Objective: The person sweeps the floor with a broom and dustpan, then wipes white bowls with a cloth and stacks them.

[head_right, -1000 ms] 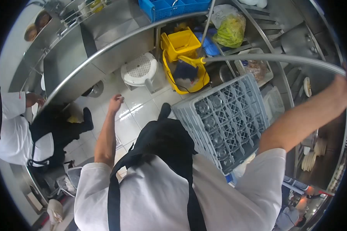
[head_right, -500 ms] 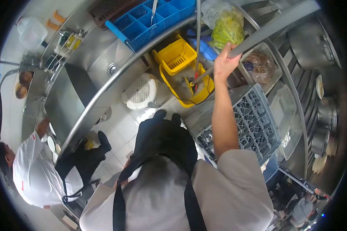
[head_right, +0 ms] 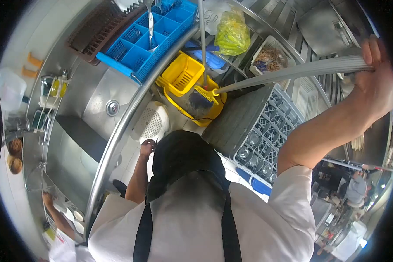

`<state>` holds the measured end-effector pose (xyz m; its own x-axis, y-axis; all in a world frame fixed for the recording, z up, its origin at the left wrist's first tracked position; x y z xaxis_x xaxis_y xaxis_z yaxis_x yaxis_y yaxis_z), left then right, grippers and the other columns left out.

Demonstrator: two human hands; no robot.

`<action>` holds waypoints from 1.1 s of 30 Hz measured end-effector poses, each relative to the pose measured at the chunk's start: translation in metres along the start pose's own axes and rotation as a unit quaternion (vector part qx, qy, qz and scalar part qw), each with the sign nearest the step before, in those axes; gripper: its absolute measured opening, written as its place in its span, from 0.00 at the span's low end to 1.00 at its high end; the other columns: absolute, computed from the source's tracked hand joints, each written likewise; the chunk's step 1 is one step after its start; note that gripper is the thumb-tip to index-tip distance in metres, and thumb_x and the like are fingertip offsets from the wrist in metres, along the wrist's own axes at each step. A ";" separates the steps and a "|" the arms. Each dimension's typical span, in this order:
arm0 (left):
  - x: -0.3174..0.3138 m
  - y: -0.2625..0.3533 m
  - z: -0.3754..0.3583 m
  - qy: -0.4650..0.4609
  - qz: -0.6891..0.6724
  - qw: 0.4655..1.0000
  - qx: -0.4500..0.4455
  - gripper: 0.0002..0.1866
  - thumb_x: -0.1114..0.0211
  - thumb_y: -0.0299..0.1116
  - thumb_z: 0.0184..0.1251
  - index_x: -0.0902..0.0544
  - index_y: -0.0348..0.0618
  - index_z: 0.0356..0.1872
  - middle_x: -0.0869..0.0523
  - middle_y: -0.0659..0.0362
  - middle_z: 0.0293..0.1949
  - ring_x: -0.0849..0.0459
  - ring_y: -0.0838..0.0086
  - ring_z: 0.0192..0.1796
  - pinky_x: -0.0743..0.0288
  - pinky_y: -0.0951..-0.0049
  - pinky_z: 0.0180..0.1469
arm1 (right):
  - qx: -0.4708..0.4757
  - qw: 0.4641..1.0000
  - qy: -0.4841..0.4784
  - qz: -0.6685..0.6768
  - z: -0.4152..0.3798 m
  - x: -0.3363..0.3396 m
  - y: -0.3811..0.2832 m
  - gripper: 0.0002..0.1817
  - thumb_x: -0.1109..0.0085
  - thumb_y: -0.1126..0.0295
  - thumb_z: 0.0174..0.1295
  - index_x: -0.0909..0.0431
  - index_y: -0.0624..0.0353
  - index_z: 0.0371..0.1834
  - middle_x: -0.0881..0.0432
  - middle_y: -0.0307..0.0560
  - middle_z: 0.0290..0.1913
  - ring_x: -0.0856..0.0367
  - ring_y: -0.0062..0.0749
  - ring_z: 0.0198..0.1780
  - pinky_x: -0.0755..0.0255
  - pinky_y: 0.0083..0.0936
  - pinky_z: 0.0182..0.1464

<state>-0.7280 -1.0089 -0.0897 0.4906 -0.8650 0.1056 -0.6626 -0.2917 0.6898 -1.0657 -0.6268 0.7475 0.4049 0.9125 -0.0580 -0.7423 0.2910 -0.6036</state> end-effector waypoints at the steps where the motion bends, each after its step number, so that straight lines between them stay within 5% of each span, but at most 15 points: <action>1: -0.005 0.003 0.007 -0.017 -0.052 0.998 0.009 0.21 0.33 0.37 0.60 0.17 0.33 0.50 0.12 0.56 0.32 0.17 0.74 0.30 0.24 0.73 0.33 | -0.004 1.000 -0.025 0.016 0.000 -0.006 -0.001 0.12 0.41 0.64 0.66 0.25 0.64 0.39 0.23 0.48 0.31 0.20 0.30 0.31 0.23 0.27 0.37; 3: -0.003 0.000 0.011 -0.013 0.011 0.999 0.029 0.20 0.33 0.36 0.60 0.17 0.34 0.50 0.13 0.56 0.31 0.17 0.75 0.30 0.24 0.75 0.33 | -0.063 0.993 0.104 -0.002 -0.039 -0.005 0.009 0.11 0.41 0.66 0.71 0.22 0.65 0.43 0.30 0.37 0.23 0.35 0.16 0.21 0.42 0.17 0.21; 4: -0.002 -0.005 0.010 -0.009 0.031 0.998 0.047 0.20 0.33 0.36 0.60 0.17 0.35 0.50 0.13 0.57 0.31 0.17 0.76 0.29 0.24 0.75 0.32 | -0.060 0.997 0.007 0.052 -0.048 -0.022 0.025 0.12 0.39 0.65 0.70 0.22 0.65 0.45 0.30 0.35 0.21 0.34 0.14 0.20 0.42 0.15 0.20; 10: 0.009 -0.022 0.012 -0.051 0.210 0.976 -0.001 0.22 0.35 0.41 0.63 0.18 0.38 0.53 0.10 0.50 0.39 0.12 0.66 0.35 0.17 0.66 0.39 | -0.302 0.951 -0.033 0.056 -0.170 -0.062 0.204 0.11 0.36 0.62 0.66 0.18 0.59 0.42 0.28 0.30 0.21 0.32 0.14 0.20 0.39 0.18 0.22; 15: -0.002 -0.006 0.019 -0.128 0.422 0.891 -0.107 0.21 0.34 0.43 0.64 0.16 0.37 0.50 0.10 0.49 0.37 0.11 0.61 0.38 0.18 0.64 0.44 | -0.273 0.955 -0.117 0.002 -0.206 -0.112 0.304 0.09 0.42 0.67 0.69 0.20 0.61 0.36 0.23 0.32 0.28 0.30 0.15 0.31 0.32 0.23 0.33; 17: -0.047 0.061 0.000 -0.189 0.497 0.814 -0.232 0.20 0.34 0.44 0.64 0.15 0.37 0.48 0.10 0.48 0.35 0.11 0.59 0.39 0.18 0.63 0.46 | -0.267 0.946 -0.179 -0.045 -0.188 -0.148 0.325 0.12 0.40 0.64 0.68 0.23 0.63 0.42 0.17 0.45 0.33 0.22 0.29 0.35 0.27 0.31 0.41; 19: -0.118 0.117 -0.018 -0.243 0.551 0.628 -0.493 0.20 0.33 0.45 0.65 0.15 0.37 0.47 0.10 0.48 0.34 0.11 0.58 0.40 0.19 0.62 0.49 | -0.178 0.924 -0.292 -0.172 -0.177 -0.182 0.327 0.33 0.33 0.55 0.61 0.37 0.60 0.62 0.21 0.66 0.55 0.22 0.60 0.59 0.29 0.48 0.60; 21: -0.094 0.120 0.037 -0.173 0.333 0.911 -0.169 0.23 0.28 0.45 0.59 0.16 0.36 0.47 0.10 0.49 0.41 0.11 0.60 0.45 0.19 0.67 0.53 | -0.183 0.815 -0.409 -0.368 -0.195 -0.190 0.314 0.43 0.34 0.52 0.61 0.47 0.52 0.73 0.30 0.67 0.67 0.31 0.63 0.68 0.36 0.53 0.68; 22: -0.121 0.145 0.032 -0.207 0.410 0.853 -0.250 0.22 0.28 0.43 0.60 0.17 0.36 0.48 0.10 0.50 0.42 0.11 0.65 0.46 0.20 0.69 0.53 | -0.159 0.839 -0.376 -0.359 -0.196 -0.188 0.298 0.42 0.35 0.53 0.62 0.47 0.52 0.74 0.28 0.66 0.65 0.28 0.62 0.66 0.34 0.52 0.66; 24: -0.129 0.179 0.018 -0.180 0.281 0.917 -0.220 0.21 0.28 0.41 0.59 0.17 0.38 0.48 0.10 0.51 0.40 0.12 0.66 0.45 0.20 0.68 0.52 | -0.164 0.864 -0.385 -0.281 -0.222 -0.186 0.284 0.37 0.36 0.55 0.63 0.42 0.55 0.71 0.21 0.61 0.54 0.21 0.57 0.55 0.28 0.47 0.57; 29: -0.213 0.210 0.004 -0.288 0.259 0.866 -0.316 0.26 0.26 0.42 0.59 0.20 0.40 0.54 0.11 0.51 0.41 0.13 0.66 0.46 0.21 0.68 0.51 | -0.197 0.848 -0.490 -0.040 -0.426 -0.103 0.243 0.13 0.42 0.63 0.67 0.26 0.59 0.49 0.19 0.51 0.38 0.20 0.38 0.39 0.25 0.36 0.44; 30: -0.232 0.207 0.003 -0.316 0.290 0.847 -0.314 0.28 0.26 0.42 0.59 0.22 0.39 0.57 0.12 0.51 0.42 0.13 0.66 0.46 0.21 0.68 0.52 | -0.287 0.731 -0.616 -0.065 -0.476 -0.069 0.220 0.14 0.42 0.61 0.68 0.25 0.59 0.48 0.20 0.49 0.38 0.21 0.34 0.42 0.26 0.33 0.47; 31: -0.241 0.218 -0.009 -0.301 0.317 0.824 -0.360 0.29 0.27 0.41 0.59 0.24 0.40 0.60 0.12 0.51 0.44 0.14 0.67 0.46 0.21 0.68 0.52 | -0.327 0.761 -0.560 0.017 -0.510 -0.028 0.192 0.18 0.40 0.57 0.67 0.24 0.59 0.50 0.21 0.47 0.37 0.23 0.32 0.43 0.27 0.32 0.49; 32: -0.259 0.227 -0.024 -0.292 0.338 0.797 -0.407 0.31 0.27 0.40 0.60 0.26 0.40 0.62 0.13 0.51 0.46 0.14 0.67 0.45 0.21 0.67 0.52 | -0.408 0.624 -0.662 -0.071 -0.574 0.019 0.190 0.24 0.39 0.54 0.67 0.24 0.59 0.59 0.17 0.47 0.43 0.21 0.35 0.46 0.27 0.33 0.52; 33: -0.277 0.259 -0.046 -0.296 0.290 0.768 -0.488 0.31 0.27 0.40 0.60 0.27 0.42 0.64 0.14 0.53 0.44 0.16 0.69 0.42 0.21 0.67 0.50 | -0.487 0.659 -0.565 -0.100 -0.592 0.074 0.177 0.24 0.39 0.54 0.67 0.23 0.60 0.59 0.17 0.48 0.45 0.20 0.35 0.48 0.27 0.33 0.54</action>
Point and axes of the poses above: each hand's wrist, its own z-axis towards the middle knuckle, its own x-axis out of the back of the hand, y = z × x, the point moved 10 cm from there along z, towards the middle knuckle
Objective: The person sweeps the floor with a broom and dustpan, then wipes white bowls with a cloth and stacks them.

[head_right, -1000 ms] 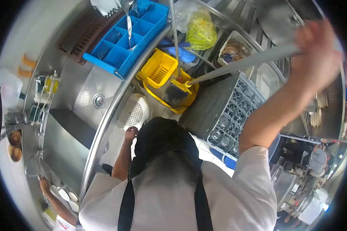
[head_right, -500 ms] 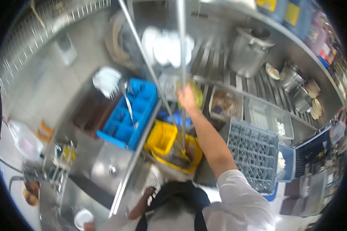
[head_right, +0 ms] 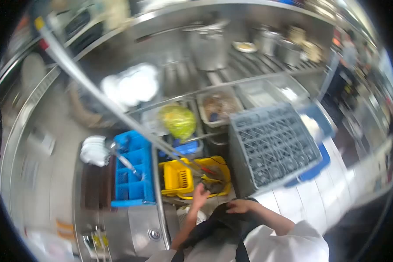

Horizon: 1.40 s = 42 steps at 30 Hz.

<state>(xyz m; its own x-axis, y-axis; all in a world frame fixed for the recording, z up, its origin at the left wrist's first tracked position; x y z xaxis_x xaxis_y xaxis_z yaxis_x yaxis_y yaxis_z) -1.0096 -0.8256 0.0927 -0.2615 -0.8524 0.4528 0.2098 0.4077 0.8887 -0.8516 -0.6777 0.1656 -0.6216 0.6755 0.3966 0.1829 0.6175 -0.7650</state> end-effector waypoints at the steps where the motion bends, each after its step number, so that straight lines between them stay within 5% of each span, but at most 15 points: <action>1: 0.016 0.025 0.017 0.033 -0.016 0.995 -0.091 0.32 0.28 0.40 0.60 0.28 0.43 0.65 0.15 0.55 0.43 0.17 0.70 0.39 0.21 0.67 0.47 | -0.063 0.991 0.090 0.079 -0.055 -0.015 0.048 0.24 0.39 0.55 0.67 0.23 0.60 0.59 0.16 0.48 0.48 0.19 0.34 0.50 0.26 0.33 0.55; 2: -0.001 -0.025 0.058 -0.054 -0.117 0.992 0.012 0.27 0.30 0.39 0.63 0.25 0.42 0.61 0.19 0.60 0.40 0.21 0.73 0.34 0.23 0.69 0.42 | -0.074 0.959 0.214 0.171 -0.085 -0.042 0.143 0.23 0.39 0.58 0.66 0.22 0.62 0.59 0.15 0.50 0.51 0.17 0.35 0.49 0.24 0.35 0.55; 3: 0.012 -0.030 0.090 -0.012 -0.507 0.856 0.101 0.19 0.35 0.35 0.67 0.24 0.40 0.55 0.21 0.62 0.35 0.23 0.75 0.34 0.25 0.71 0.40 | -0.121 0.908 0.294 0.274 -0.127 -0.062 0.203 0.19 0.39 0.59 0.65 0.20 0.61 0.51 0.14 0.49 0.46 0.15 0.36 0.44 0.22 0.37 0.50; 5: 0.068 0.036 0.153 0.012 -0.069 0.985 -0.156 0.15 0.36 0.32 0.65 0.23 0.38 0.50 0.19 0.57 0.39 0.21 0.73 0.39 0.25 0.74 0.43 | -0.358 0.790 0.445 0.221 -0.238 -0.100 0.290 0.15 0.40 0.58 0.63 0.19 0.60 0.42 0.14 0.51 0.36 0.15 0.40 0.39 0.21 0.39 0.44; 6: 0.095 0.069 0.174 0.098 0.117 0.955 -0.255 0.13 0.36 0.30 0.65 0.23 0.37 0.48 0.18 0.54 0.41 0.20 0.72 0.42 0.25 0.75 0.45 | -0.399 0.765 0.498 0.087 -0.287 -0.102 0.282 0.18 0.40 0.56 0.63 0.19 0.59 0.45 0.15 0.56 0.36 0.15 0.48 0.40 0.21 0.41 0.44; 9: 0.031 0.056 0.217 -0.293 0.043 0.952 0.071 0.08 0.36 0.34 0.69 0.17 0.40 0.39 0.15 0.55 0.30 0.20 0.76 0.28 0.25 0.77 0.35 | -0.467 0.580 0.644 0.173 -0.386 -0.173 0.284 0.20 0.40 0.57 0.58 0.20 0.64 0.44 0.14 0.61 0.38 0.14 0.54 0.42 0.21 0.43 0.47; 12: -0.077 0.111 0.093 -0.538 0.154 0.824 0.085 0.10 0.35 0.38 0.70 0.16 0.43 0.40 0.17 0.62 0.26 0.18 0.78 0.26 0.26 0.78 0.31 | -0.535 0.449 0.633 0.333 -0.386 -0.316 0.315 0.20 0.41 0.57 0.55 0.17 0.66 0.40 0.13 0.59 0.33 0.13 0.50 0.38 0.20 0.40 0.46; 15: -0.179 0.153 -0.084 -0.708 0.174 0.667 0.153 0.12 0.35 0.36 0.70 0.17 0.45 0.50 0.15 0.62 0.33 0.16 0.77 0.33 0.23 0.77 0.33 | -0.598 0.434 0.558 0.378 -0.335 -0.444 0.317 0.15 0.43 0.61 0.49 0.14 0.63 0.25 0.14 0.60 0.27 0.12 0.50 0.33 0.19 0.40 0.43; 20: -0.324 0.169 -0.265 -0.805 0.175 0.565 -0.038 0.17 0.38 0.31 0.71 0.21 0.41 0.58 0.15 0.60 0.33 0.16 0.76 0.36 0.23 0.75 0.39 | -0.441 0.529 0.280 0.669 -0.197 -0.568 0.260 0.18 0.46 0.62 0.59 0.15 0.65 0.25 0.14 0.55 0.25 0.16 0.39 0.23 0.24 0.39 0.28; 23: -0.388 0.227 -0.320 -0.787 0.211 0.554 -0.171 0.18 0.38 0.30 0.71 0.23 0.38 0.60 0.14 0.58 0.34 0.17 0.76 0.36 0.24 0.75 0.41 | -0.440 0.429 0.390 0.686 -0.222 -0.581 0.287 0.16 0.42 0.60 0.57 0.14 0.64 0.29 0.15 0.58 0.29 0.16 0.44 0.31 0.25 0.40 0.35; 25: -0.430 0.254 -0.345 -0.805 0.104 0.582 -0.047 0.20 0.37 0.32 0.71 0.24 0.37 0.60 0.14 0.58 0.35 0.18 0.76 0.36 0.25 0.75 0.42 | -0.507 0.441 0.436 0.599 -0.265 -0.580 0.328 0.16 0.40 0.59 0.54 0.13 0.63 0.33 0.14 0.61 0.35 0.15 0.50 0.39 0.23 0.42 0.43; 28: -0.478 0.266 -0.358 -0.814 0.189 0.541 -0.099 0.21 0.36 0.34 0.71 0.25 0.36 0.61 0.13 0.56 0.37 0.16 0.75 0.41 0.25 0.75 0.46 | -0.566 0.368 0.517 0.527 -0.377 -0.557 0.368 0.22 0.46 0.54 0.56 0.13 0.62 0.37 0.14 0.63 0.41 0.15 0.57 0.45 0.21 0.45 0.49; 36: -0.584 0.270 -0.394 -0.832 0.236 0.488 -0.116 0.24 0.35 0.36 0.67 0.25 0.34 0.60 0.12 0.51 0.38 0.14 0.69 0.41 0.23 0.70 0.48 | -0.361 0.051 0.793 0.489 -0.622 -0.487 0.381 0.17 0.41 0.58 0.61 0.20 0.62 0.43 0.14 0.50 0.31 0.14 0.32 0.35 0.21 0.32 0.40; 39: -0.622 0.248 -0.425 -0.861 0.259 0.413 -0.144 0.24 0.34 0.36 0.67 0.25 0.35 0.61 0.12 0.48 0.39 0.13 0.68 0.40 0.23 0.69 0.47 | -0.350 0.013 0.816 0.461 -0.612 -0.512 0.370 0.16 0.42 0.59 0.61 0.19 0.61 0.42 0.14 0.51 0.32 0.14 0.33 0.34 0.21 0.32 0.40; 42: -0.649 0.247 -0.460 -0.872 0.307 0.343 -0.167 0.25 0.34 0.37 0.66 0.25 0.36 0.61 0.12 0.47 0.41 0.13 0.67 0.40 0.22 0.68 0.47 | -0.611 0.106 0.647 0.443 -0.550 -0.560 0.337 0.18 0.51 0.59 0.58 0.16 0.60 0.33 0.14 0.58 0.34 0.14 0.43 0.36 0.21 0.41 0.43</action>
Point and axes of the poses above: each hand's wrist, its own z-axis towards the middle knuckle, its own x-axis out of the back of the hand, y = z × x, the point moved 10 cm from there along z, towards the middle knuckle
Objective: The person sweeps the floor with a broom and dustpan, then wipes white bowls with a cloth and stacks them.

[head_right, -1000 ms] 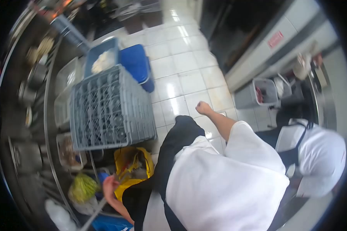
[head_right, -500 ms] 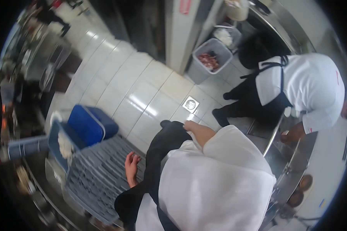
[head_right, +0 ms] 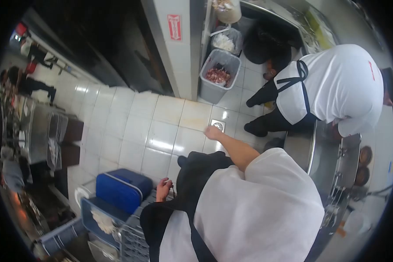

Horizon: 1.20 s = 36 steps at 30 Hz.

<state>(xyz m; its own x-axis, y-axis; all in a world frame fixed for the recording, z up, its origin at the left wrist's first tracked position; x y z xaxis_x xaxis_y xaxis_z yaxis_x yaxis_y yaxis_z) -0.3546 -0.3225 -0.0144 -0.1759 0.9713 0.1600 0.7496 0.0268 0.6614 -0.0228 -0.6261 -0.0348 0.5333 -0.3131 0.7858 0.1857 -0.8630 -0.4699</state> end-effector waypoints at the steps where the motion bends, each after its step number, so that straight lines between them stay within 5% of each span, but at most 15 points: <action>1: 0.005 0.015 0.007 -0.004 0.004 1.000 0.000 0.24 0.33 0.36 0.66 0.24 0.35 0.60 0.12 0.48 0.40 0.13 0.67 0.40 0.21 0.68 0.46 | -0.008 1.000 0.005 -0.017 -0.013 -0.030 0.045 0.18 0.52 0.60 0.55 0.15 0.61 0.25 0.15 0.59 0.29 0.14 0.49 0.35 0.22 0.44 0.43; 2: 0.012 0.021 0.023 -0.015 -0.009 1.000 -0.017 0.24 0.33 0.36 0.65 0.24 0.34 0.59 0.12 0.48 0.40 0.13 0.67 0.40 0.21 0.68 0.45 | -0.081 0.986 -0.139 -0.047 -0.057 -0.023 0.052 0.18 0.49 0.60 0.51 0.16 0.62 0.20 0.16 0.58 0.24 0.15 0.51 0.33 0.22 0.46 0.43; 3: 0.017 0.025 0.036 -0.027 -0.022 0.999 -0.033 0.24 0.32 0.35 0.65 0.24 0.34 0.59 0.12 0.48 0.39 0.13 0.68 0.39 0.21 0.68 0.44 | -0.135 0.973 -0.176 -0.059 -0.082 -0.045 0.095 0.17 0.47 0.59 0.49 0.17 0.61 0.16 0.18 0.59 0.21 0.15 0.51 0.30 0.22 0.46 0.42; 5: 0.026 0.049 0.052 -0.035 0.005 0.999 -0.034 0.24 0.32 0.36 0.64 0.24 0.33 0.58 0.13 0.48 0.39 0.13 0.68 0.39 0.21 0.69 0.43 | -0.218 0.961 -0.144 -0.089 -0.141 -0.039 0.128 0.14 0.43 0.61 0.50 0.12 0.59 0.27 0.14 0.57 0.28 0.14 0.47 0.30 0.20 0.43 0.40; 7: 0.029 0.077 0.076 -0.043 0.036 0.998 -0.030 0.24 0.32 0.36 0.64 0.24 0.33 0.58 0.13 0.48 0.38 0.13 0.68 0.38 0.21 0.70 0.42 | -0.349 0.905 -0.239 0.048 -0.188 -0.038 0.136 0.17 0.43 0.63 0.51 0.12 0.61 0.37 0.12 0.57 0.38 0.13 0.50 0.37 0.20 0.43 0.45; 10: -0.006 0.138 0.128 -0.089 0.146 0.984 -0.047 0.23 0.32 0.35 0.63 0.23 0.33 0.57 0.12 0.48 0.37 0.12 0.69 0.37 0.21 0.71 0.41 | -0.416 0.871 -0.134 0.224 -0.197 -0.035 0.152 0.20 0.43 0.63 0.51 0.14 0.61 0.44 0.13 0.58 0.44 0.13 0.51 0.44 0.21 0.43 0.51; 13: -0.058 0.182 0.165 -0.138 0.211 0.966 -0.057 0.24 0.32 0.35 0.63 0.23 0.33 0.57 0.12 0.49 0.38 0.12 0.68 0.37 0.21 0.70 0.41 | -0.297 0.931 -0.025 0.210 -0.157 -0.033 0.162 0.23 0.44 0.63 0.51 0.16 0.61 0.50 0.13 0.59 0.46 0.15 0.50 0.50 0.22 0.42 0.55; 18: -0.112 0.213 0.191 -0.112 0.180 0.977 0.004 0.20 0.33 0.35 0.63 0.21 0.33 0.53 0.12 0.53 0.36 0.12 0.72 0.34 0.22 0.74 0.34 | -0.365 0.909 -0.018 0.200 -0.118 -0.010 0.214 0.21 0.45 0.64 0.51 0.14 0.61 0.46 0.15 0.62 0.49 0.17 0.56 0.54 0.24 0.43 0.57; 21: -0.130 0.193 0.191 -0.092 0.149 0.983 0.051 0.19 0.34 0.36 0.64 0.21 0.34 0.52 0.12 0.54 0.34 0.12 0.73 0.34 0.23 0.76 0.30 | -0.286 0.936 -0.046 0.199 -0.047 0.011 0.239 0.19 0.45 0.64 0.52 0.14 0.63 0.43 0.15 0.64 0.46 0.16 0.57 0.50 0.23 0.44 0.55; 24: -0.146 0.184 0.184 -0.072 0.364 0.928 0.043 0.18 0.36 0.38 0.65 0.17 0.34 0.48 0.11 0.53 0.34 0.11 0.67 0.36 0.18 0.69 0.37 | -0.168 0.948 0.053 0.266 0.029 0.119 0.216 0.15 0.45 0.62 0.58 0.17 0.61 0.38 0.14 0.60 0.41 0.16 0.55 0.46 0.23 0.44 0.49; 27: -0.167 0.202 0.186 -0.074 0.427 0.901 0.018 0.18 0.36 0.38 0.65 0.16 0.34 0.48 0.11 0.52 0.34 0.11 0.67 0.36 0.18 0.69 0.38 | -0.117 0.938 0.113 0.306 0.098 0.216 0.207 0.17 0.42 0.59 0.60 0.18 0.61 0.43 0.14 0.57 0.40 0.15 0.51 0.43 0.22 0.40 0.47; 29: -0.189 0.225 0.202 -0.078 0.431 0.899 -0.012 0.18 0.35 0.38 0.65 0.16 0.34 0.48 0.11 0.52 0.34 0.12 0.67 0.36 0.19 0.68 0.39 | -0.110 0.890 0.193 0.398 0.131 0.264 0.217 0.15 0.40 0.61 0.60 0.18 0.61 0.42 0.14 0.53 0.37 0.15 0.43 0.41 0.22 0.37 0.45; 33: -0.247 0.293 0.255 -0.102 0.410 0.899 -0.119 0.18 0.35 0.39 0.65 0.16 0.34 0.47 0.11 0.52 0.34 0.12 0.68 0.36 0.19 0.68 0.40 | -0.131 0.862 0.194 0.451 0.185 0.278 0.262 0.13 0.39 0.62 0.62 0.18 0.61 0.40 0.15 0.49 0.34 0.16 0.34 0.36 0.23 0.32 0.41; 36: -0.315 0.376 0.301 -0.123 0.399 0.899 -0.131 0.18 0.34 0.39 0.64 0.16 0.35 0.48 0.11 0.51 0.34 0.12 0.68 0.37 0.19 0.68 0.41 | -0.250 0.825 0.135 0.489 0.193 0.241 0.323 0.13 0.40 0.63 0.64 0.19 0.63 0.41 0.15 0.48 0.33 0.17 0.29 0.30 0.24 0.28 0.33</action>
Point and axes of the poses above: each hand's wrist, its own z-axis towards the middle knuckle, its own x-axis out of the back of the hand, y = z × x, the point moved 10 cm from there along z, towards the middle knuckle
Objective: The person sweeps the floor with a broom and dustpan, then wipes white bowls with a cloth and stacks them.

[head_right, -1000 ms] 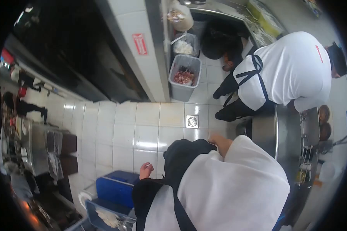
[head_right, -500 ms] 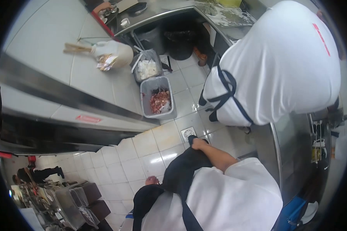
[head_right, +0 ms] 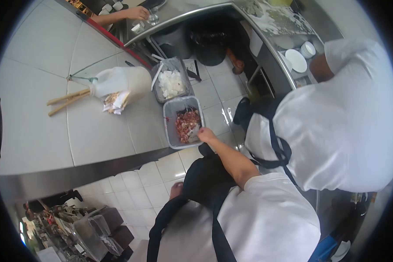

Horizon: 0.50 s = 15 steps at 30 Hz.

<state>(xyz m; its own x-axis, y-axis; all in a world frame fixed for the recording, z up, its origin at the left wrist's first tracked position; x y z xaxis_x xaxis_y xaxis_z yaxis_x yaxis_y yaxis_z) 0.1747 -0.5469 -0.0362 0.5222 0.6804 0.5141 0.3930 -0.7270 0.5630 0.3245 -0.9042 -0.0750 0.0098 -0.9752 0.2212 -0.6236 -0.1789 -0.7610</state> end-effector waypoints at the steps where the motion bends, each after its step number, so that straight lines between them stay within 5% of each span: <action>1: 0.007 0.038 0.023 -0.014 -0.006 1.000 0.020 0.19 0.33 0.39 0.63 0.16 0.35 0.49 0.11 0.51 0.34 0.13 0.69 0.37 0.19 0.69 0.42 | -0.043 0.998 0.032 -0.044 0.000 0.016 0.017 0.13 0.41 0.64 0.64 0.19 0.63 0.42 0.15 0.48 0.33 0.17 0.29 0.28 0.24 0.27 0.31; 3: -0.006 0.075 0.096 -0.052 -0.106 0.993 -0.012 0.20 0.32 0.38 0.62 0.17 0.35 0.52 0.11 0.51 0.32 0.13 0.68 0.36 0.19 0.69 0.42 | -0.169 0.983 0.035 0.057 -0.021 0.039 0.029 0.12 0.42 0.65 0.65 0.20 0.63 0.43 0.16 0.47 0.31 0.17 0.30 0.27 0.23 0.28 0.29; 6: 0.003 0.205 0.152 -0.065 -0.131 0.979 -0.145 0.20 0.32 0.33 0.64 0.20 0.37 0.54 0.14 0.48 0.48 0.15 0.66 0.50 0.22 0.67 0.54 | -0.215 0.959 0.040 0.182 0.008 0.046 0.064 0.10 0.44 0.65 0.66 0.20 0.61 0.41 0.16 0.47 0.29 0.17 0.30 0.27 0.22 0.28 0.28; 11: 0.029 0.380 0.167 -0.096 -0.227 0.946 -0.209 0.19 0.34 0.33 0.70 0.23 0.38 0.58 0.14 0.55 0.46 0.16 0.72 0.49 0.22 0.71 0.53 | -0.151 0.981 0.110 0.050 0.143 0.085 0.006 0.08 0.46 0.68 0.63 0.19 0.60 0.37 0.15 0.50 0.34 0.15 0.34 0.30 0.21 0.31 0.31; 14: 0.034 0.407 0.181 -0.095 -0.246 0.946 -0.188 0.19 0.34 0.33 0.71 0.23 0.39 0.59 0.15 0.57 0.46 0.16 0.74 0.50 0.24 0.74 0.56 | 0.023 0.964 0.246 -0.098 0.224 0.123 -0.106 0.10 0.45 0.66 0.62 0.19 0.61 0.37 0.14 0.50 0.36 0.14 0.38 0.38 0.22 0.33 0.42; 15: 0.028 0.398 0.192 -0.098 -0.298 0.932 -0.183 0.19 0.34 0.31 0.71 0.23 0.38 0.59 0.15 0.57 0.47 0.17 0.74 0.51 0.24 0.73 0.57 | 0.026 0.972 0.218 -0.081 0.256 0.125 -0.141 0.10 0.44 0.67 0.62 0.19 0.61 0.40 0.14 0.52 0.38 0.15 0.41 0.42 0.23 0.34 0.46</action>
<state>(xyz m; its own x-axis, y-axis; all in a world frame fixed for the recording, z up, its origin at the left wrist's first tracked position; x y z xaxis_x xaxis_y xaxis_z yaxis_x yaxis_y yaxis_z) 0.4911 -0.8352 0.0779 0.4359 0.8975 -0.0669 0.3916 -0.1221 0.9120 0.6134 -1.0337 -0.0961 -0.2347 -0.7877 0.5696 -0.6008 -0.3431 -0.7220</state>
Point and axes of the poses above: each hand's wrist, its own z-axis towards the middle knuckle, its own x-axis out of the back of the hand, y = z × x, the point moved 10 cm from there along z, towards the middle knuckle
